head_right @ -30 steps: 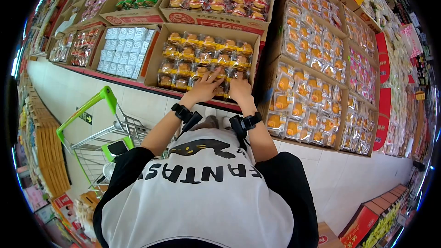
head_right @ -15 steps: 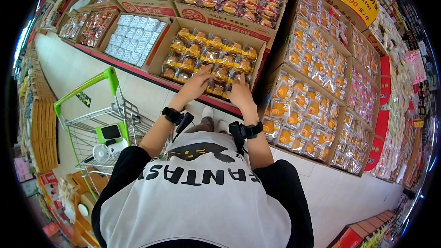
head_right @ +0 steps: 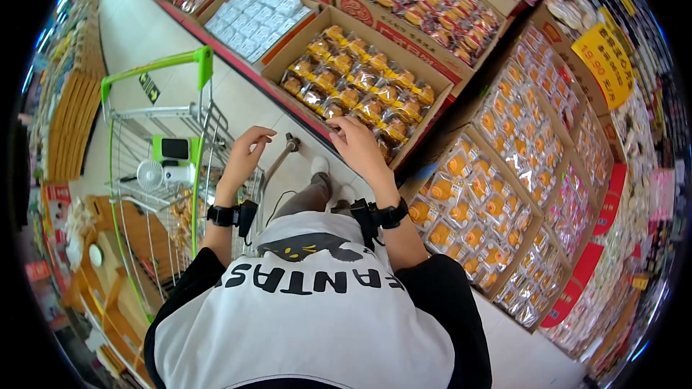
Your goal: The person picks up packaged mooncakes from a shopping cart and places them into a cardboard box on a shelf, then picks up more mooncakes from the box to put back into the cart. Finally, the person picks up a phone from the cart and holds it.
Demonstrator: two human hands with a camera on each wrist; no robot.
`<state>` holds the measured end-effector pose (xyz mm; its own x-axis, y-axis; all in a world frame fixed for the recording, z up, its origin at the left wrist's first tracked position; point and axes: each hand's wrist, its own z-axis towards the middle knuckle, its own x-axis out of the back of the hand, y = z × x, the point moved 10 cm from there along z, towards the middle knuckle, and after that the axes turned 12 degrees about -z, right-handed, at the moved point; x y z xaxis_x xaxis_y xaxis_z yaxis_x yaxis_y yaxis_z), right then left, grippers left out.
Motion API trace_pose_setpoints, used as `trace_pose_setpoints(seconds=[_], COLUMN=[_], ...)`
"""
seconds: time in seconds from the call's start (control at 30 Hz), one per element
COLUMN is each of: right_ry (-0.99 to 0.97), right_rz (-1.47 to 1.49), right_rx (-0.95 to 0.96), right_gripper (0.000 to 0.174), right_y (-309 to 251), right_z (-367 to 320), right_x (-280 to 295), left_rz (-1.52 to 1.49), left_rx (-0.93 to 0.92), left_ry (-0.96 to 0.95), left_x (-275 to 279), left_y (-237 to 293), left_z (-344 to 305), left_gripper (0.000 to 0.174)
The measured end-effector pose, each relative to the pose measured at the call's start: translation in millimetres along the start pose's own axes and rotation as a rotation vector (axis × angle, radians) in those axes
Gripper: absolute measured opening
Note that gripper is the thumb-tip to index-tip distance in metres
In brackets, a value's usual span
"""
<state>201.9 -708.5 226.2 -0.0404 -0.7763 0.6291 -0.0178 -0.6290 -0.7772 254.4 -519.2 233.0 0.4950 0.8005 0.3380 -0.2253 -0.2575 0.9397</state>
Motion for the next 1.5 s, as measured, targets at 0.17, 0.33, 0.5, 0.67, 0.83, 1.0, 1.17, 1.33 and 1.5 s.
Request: trace_pose_setpoints(seconds=[0.17, 0.33, 0.5, 0.67, 0.83, 1.0, 1.17, 1.33, 1.5], right_ry=[-0.138, -0.208, -0.215, -0.272, -0.590, -0.882, -0.969, -1.024, -1.015], right_rz=[0.113, 0.157, 0.160, 0.093, 0.155, 0.214, 0.091, 0.000, -0.287], right_rx=[0.113, 0.247, 0.310, 0.376, 0.537, 0.700, 0.825, 0.952, 0.979], right_gripper=[0.024, 0.024, 0.022, 0.019, 0.016, 0.016, 0.017, 0.020, 0.026], right_y=[-45, -78, -101, -150, -222, -290, -333, -359, -366], right_z=[7, 15, 23, 28, 7, -38, -63, -78, -76], right_x=[-28, -56, -61, -86, -164, -240, -298, -361, -436], left_rz=[0.047, 0.108, 0.088, 0.038, 0.147, 0.065, 0.005, 0.003, -0.055], left_rx=[0.116, 0.128, 0.031, 0.062, 0.048, 0.170, 0.280, 0.337, 0.514], left_ry=[0.144, 0.208, 0.370, 0.518, 0.687, 0.957, 1.059, 1.110, 1.115], left_x=[25, 47, 94, 138, 193, 251, 287, 310, 320], left_y=[3, 20, 48, 59, 52, 17, -24, -85, -140], left_z=[-46, -73, -100, -148, -220, -311, -383, -449, -496], left_gripper=[0.019, 0.019, 0.018, 0.017, 0.016, 0.020, 0.018, 0.020, 0.021])
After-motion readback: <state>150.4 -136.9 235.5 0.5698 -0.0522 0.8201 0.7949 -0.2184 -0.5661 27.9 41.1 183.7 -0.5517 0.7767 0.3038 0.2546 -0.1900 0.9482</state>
